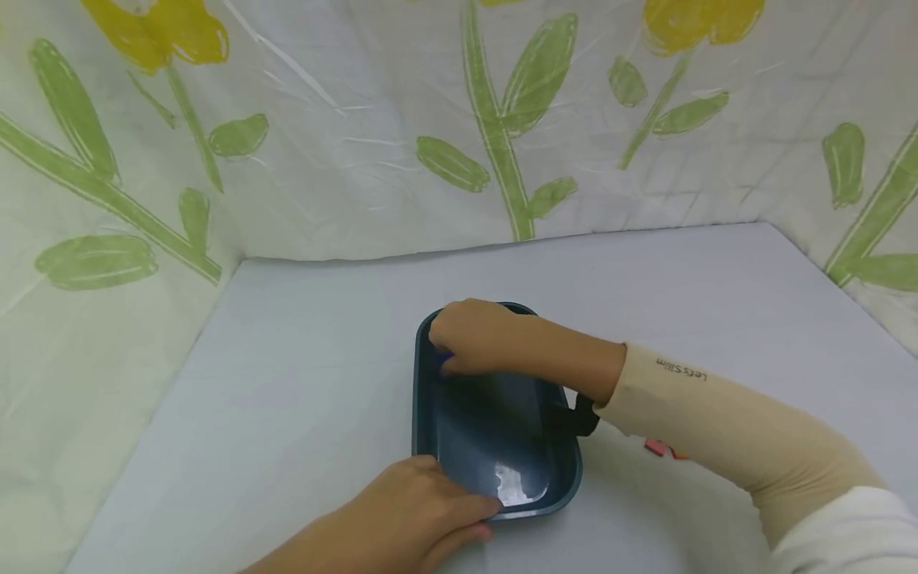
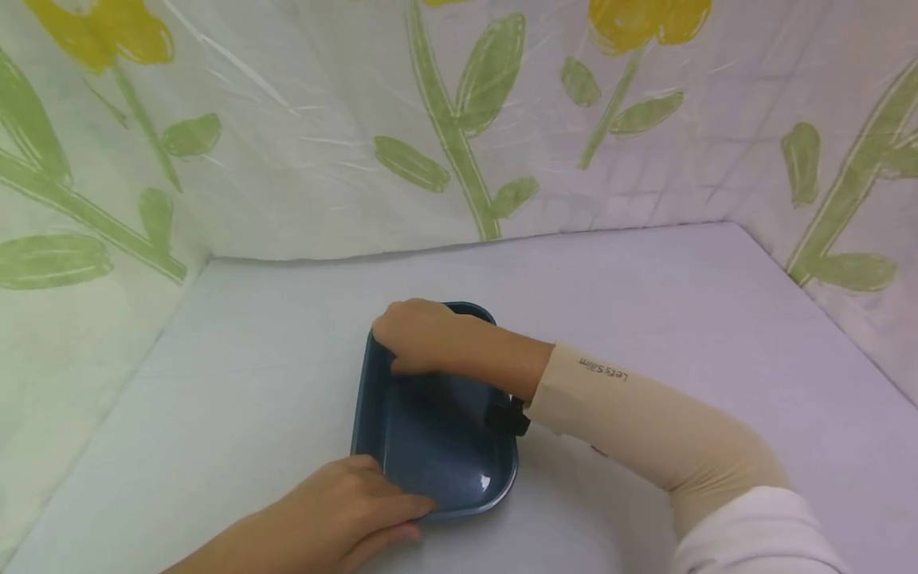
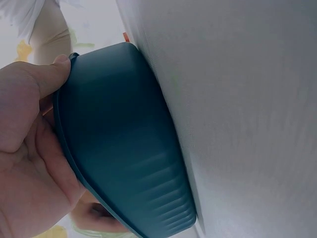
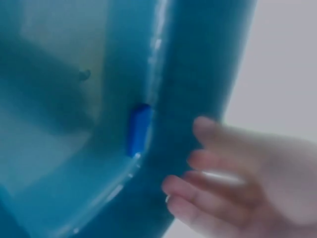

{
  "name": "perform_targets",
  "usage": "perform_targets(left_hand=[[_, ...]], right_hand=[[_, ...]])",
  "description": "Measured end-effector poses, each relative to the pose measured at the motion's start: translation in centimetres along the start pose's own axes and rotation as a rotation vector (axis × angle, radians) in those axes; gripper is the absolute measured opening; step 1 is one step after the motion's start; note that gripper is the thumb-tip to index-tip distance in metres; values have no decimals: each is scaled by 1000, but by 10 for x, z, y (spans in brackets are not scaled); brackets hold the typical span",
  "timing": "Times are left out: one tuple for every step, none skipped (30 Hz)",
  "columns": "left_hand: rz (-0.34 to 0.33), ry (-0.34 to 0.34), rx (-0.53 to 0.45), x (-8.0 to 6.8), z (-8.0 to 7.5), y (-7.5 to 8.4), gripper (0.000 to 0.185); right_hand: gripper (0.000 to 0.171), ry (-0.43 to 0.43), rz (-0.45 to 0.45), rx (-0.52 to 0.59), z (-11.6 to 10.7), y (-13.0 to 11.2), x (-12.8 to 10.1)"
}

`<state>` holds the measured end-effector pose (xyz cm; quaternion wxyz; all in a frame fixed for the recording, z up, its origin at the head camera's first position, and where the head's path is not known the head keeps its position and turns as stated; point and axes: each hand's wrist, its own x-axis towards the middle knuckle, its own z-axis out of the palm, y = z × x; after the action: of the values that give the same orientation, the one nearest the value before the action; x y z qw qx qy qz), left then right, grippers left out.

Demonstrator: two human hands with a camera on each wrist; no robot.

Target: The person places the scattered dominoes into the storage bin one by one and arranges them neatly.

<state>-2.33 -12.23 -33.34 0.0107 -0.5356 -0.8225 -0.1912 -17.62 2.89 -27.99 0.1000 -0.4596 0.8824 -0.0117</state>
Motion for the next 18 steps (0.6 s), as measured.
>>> perform_targets(left_hand=[[0,0,-2,0,0,0,19],[3,4,-2,0,0,0,18],[9,8,2,0,0,0,18],[13,13,6,-1,0,-1,18],[19,20,11,-1,0,-1,17],[22,23,15,0,1,-1,18],[22,21,14,0,0,-1,18],[22,21,16,0,0,-1,18],[21,19,16,0,0,-1,19],[15,14,13,0,0,-1,19],[11,10,14,0,0,0,19],[5,3,10,0,0,0,20],[1,-1,7,0,-1,0,20],[-4,-3,5,0,-1,0,19],[-8,-6,2,0,-1,0,19],[-12,-9,-2,0,-1,1,19],[-14,-9,-5,0,-1,1,19],[-15,-8,-10,0,-1,1,18]], right_hand=[[28,13,-7,-4,-3,0,-4],[24,28,-13,-11,-5,0,-10],[20,39,-16,-14,-7,0,-15],[16,55,-17,-15,-9,1,-22],[14,72,-16,-15,-11,1,-29],[14,89,-10,-13,-12,2,-37],[17,110,-7,-7,-13,4,-45],[18,128,-2,3,-13,6,-53],[18,146,4,17,-13,8,-61],[17,167,11,28,-12,12,-70],[17,184,21,39,-11,15,-78],[16,200,29,49,-10,18,-86],[16,213,35,57,-8,22,-93],[15,218,50,67,-7,26,-101],[16,221,68,74,-5,30,-108],[16,222,88,80,-2,34,-115],[17,217,105,88,0,37,-123],[17,208,117,97,2,41,-130]])
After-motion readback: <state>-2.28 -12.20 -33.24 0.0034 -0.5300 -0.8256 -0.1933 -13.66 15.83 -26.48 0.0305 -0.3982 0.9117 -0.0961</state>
